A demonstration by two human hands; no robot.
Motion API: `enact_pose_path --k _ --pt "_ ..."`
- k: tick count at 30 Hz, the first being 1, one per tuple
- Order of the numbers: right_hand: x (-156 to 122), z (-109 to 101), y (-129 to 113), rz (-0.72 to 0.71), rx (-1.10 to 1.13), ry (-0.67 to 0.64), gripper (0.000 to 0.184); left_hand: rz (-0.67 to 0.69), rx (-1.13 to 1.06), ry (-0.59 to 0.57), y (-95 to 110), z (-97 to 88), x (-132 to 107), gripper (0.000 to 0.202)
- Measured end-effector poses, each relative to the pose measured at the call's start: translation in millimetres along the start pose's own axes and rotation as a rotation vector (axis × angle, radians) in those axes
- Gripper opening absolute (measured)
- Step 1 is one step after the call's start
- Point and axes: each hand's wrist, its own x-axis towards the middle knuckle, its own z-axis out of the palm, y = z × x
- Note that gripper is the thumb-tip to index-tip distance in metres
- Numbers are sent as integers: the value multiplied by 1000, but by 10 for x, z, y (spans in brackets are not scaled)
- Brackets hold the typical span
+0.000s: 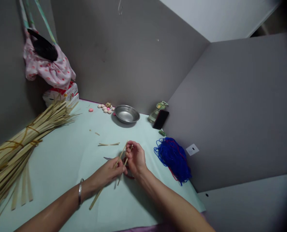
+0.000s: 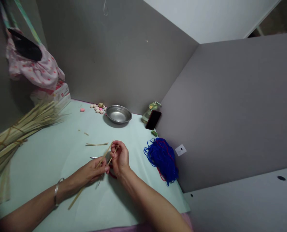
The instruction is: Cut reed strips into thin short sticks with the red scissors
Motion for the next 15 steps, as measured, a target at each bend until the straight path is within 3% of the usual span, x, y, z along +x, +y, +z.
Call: enact_pose_path --k 3,7,9,11,13,15 --pt "87 -28 -114 -105 -231 19 35 20 -82 43 39 -52 -22 33" --pt "290 -329 -391 -194 -712 -27 26 108 -209 220 171 -254 -75 29" --pt "344 -502 -495 -222 -989 -98 22 159 -283 324 260 -409 -98 29" --pt "348 -591 -533 -247 -1233 -195 34 210 -368 418 347 -575 -114 29" --pt "327 -552 -507 -297 -1426 -307 52 246 -451 490 418 -726 -125 28" --pt "320 -398 -443 -370 -1570 -424 56 266 -519 546 464 -841 -133 24"
